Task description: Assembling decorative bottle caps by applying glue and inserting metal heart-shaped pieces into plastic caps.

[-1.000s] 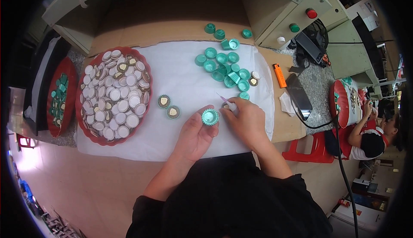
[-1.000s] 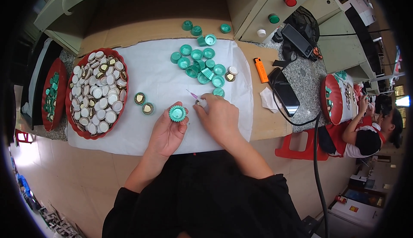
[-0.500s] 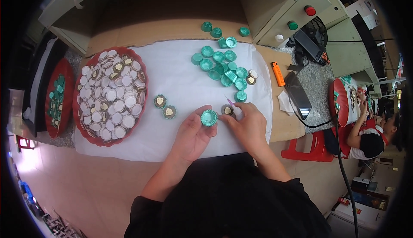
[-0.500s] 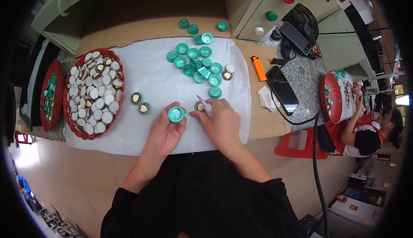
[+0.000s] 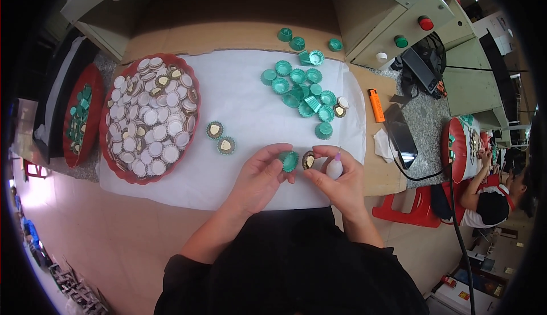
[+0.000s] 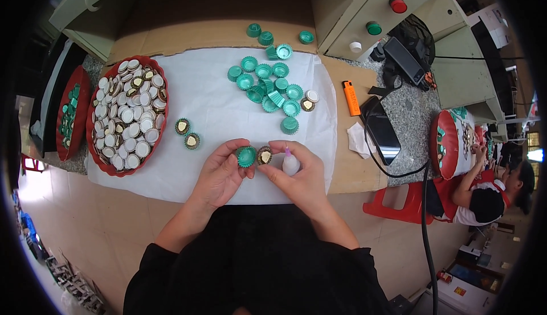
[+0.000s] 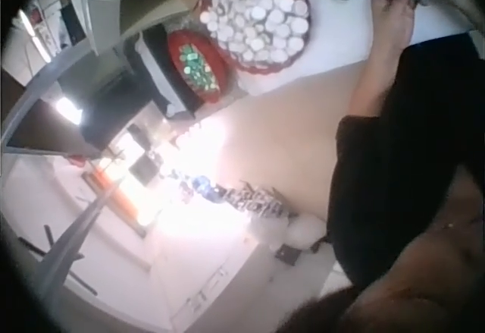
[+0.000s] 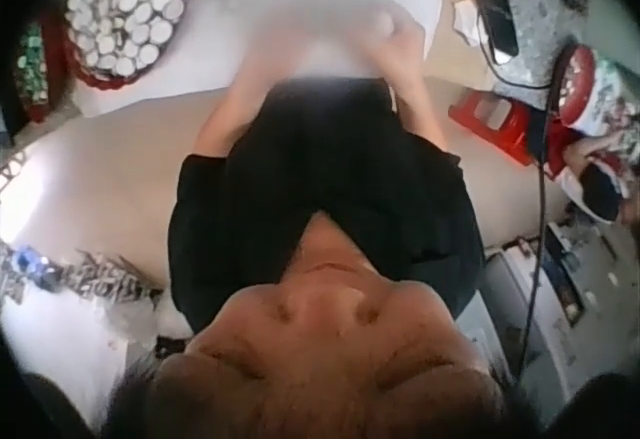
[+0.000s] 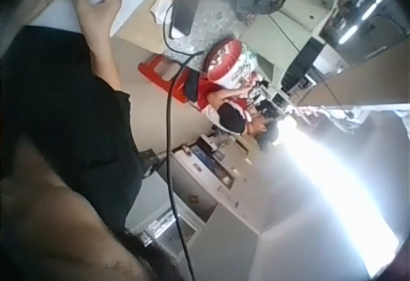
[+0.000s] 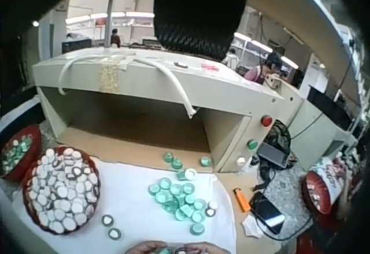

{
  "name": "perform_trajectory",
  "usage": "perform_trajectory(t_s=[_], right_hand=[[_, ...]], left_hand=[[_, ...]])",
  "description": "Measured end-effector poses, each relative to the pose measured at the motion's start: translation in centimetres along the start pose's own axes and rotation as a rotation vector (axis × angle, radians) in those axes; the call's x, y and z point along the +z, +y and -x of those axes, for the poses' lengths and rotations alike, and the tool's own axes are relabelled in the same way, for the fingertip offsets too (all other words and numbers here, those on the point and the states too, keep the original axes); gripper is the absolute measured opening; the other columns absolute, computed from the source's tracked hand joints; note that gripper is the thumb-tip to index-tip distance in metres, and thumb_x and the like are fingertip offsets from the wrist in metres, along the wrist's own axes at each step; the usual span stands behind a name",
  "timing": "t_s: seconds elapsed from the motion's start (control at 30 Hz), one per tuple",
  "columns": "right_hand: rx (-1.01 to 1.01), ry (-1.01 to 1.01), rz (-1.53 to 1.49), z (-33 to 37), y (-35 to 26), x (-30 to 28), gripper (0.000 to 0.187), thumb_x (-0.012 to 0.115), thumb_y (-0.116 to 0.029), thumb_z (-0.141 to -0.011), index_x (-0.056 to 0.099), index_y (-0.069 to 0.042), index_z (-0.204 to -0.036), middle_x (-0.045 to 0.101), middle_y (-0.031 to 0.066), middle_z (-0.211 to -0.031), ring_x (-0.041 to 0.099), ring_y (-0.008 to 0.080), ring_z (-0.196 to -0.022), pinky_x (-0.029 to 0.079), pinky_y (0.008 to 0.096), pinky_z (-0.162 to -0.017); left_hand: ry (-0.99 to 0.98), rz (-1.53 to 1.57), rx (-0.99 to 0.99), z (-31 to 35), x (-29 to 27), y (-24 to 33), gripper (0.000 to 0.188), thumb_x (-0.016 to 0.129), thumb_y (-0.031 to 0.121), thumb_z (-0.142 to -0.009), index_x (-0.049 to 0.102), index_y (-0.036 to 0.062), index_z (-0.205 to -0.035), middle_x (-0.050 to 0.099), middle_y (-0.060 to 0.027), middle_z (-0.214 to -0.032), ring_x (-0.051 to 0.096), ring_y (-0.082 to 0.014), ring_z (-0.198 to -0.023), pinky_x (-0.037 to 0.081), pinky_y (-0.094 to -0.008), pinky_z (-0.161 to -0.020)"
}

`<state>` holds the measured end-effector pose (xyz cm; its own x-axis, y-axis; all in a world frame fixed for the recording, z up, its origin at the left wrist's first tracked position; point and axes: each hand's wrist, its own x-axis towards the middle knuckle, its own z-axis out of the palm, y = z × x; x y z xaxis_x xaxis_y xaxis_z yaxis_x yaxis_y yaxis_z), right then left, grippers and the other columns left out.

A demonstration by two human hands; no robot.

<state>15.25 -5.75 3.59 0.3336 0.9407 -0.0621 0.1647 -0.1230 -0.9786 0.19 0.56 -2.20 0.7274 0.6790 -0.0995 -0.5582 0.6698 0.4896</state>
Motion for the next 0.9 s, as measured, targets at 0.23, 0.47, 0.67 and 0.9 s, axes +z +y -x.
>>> perform_trajectory(t_s=[0.23,0.47,0.67,0.9], right_hand=[[-0.336,-0.043,0.156,-0.2,1.0,0.3,0.032,0.068,0.001,-0.062,0.058,0.000,-0.092,0.055,0.0083,-0.089,0.051,0.0095,-0.065,0.040,0.0194,-0.057],[-0.358,-0.018,0.180,0.0,0.7,0.4,0.032,0.070,-0.001,-0.062,0.058,0.000,-0.092,0.056,0.0085,-0.088,0.052,0.0101,-0.065,0.041,0.0200,-0.057],[-0.393,-0.052,0.296,-0.1,0.1,0.6,0.033,0.070,-0.002,-0.062,0.058,-0.003,-0.092,0.056,0.0102,-0.084,0.057,0.0195,-0.073,0.046,0.0242,-0.060],[-0.395,-0.036,0.325,-0.1,0.0,0.7,0.032,0.071,-0.004,-0.062,0.058,-0.003,-0.091,0.056,0.0094,-0.082,0.057,0.0203,-0.072,0.046,0.0256,-0.059]], left_hand=[[-0.030,-0.168,0.048,0.1,0.4,0.0,0.035,0.054,0.014,-0.081,0.042,0.0029,-0.113,0.050,-0.0058,-0.103,0.049,-0.0159,-0.097,0.039,-0.0302,-0.081],[-0.008,-0.142,0.024,0.1,0.5,0.1,0.035,0.054,0.014,-0.081,0.042,0.0025,-0.113,0.051,-0.0059,-0.103,0.049,-0.0156,-0.097,0.039,-0.0300,-0.084],[0.014,-0.122,-0.005,0.2,0.6,0.2,0.037,0.054,0.014,-0.082,0.041,0.0011,-0.114,0.051,-0.0058,-0.102,0.050,-0.0141,-0.094,0.040,-0.0277,-0.081],[-0.020,-0.070,-0.015,0.2,0.4,0.2,0.034,0.049,0.010,-0.084,0.041,0.0001,-0.116,0.051,-0.0073,-0.104,0.049,-0.0145,-0.096,0.039,-0.0300,-0.084]])
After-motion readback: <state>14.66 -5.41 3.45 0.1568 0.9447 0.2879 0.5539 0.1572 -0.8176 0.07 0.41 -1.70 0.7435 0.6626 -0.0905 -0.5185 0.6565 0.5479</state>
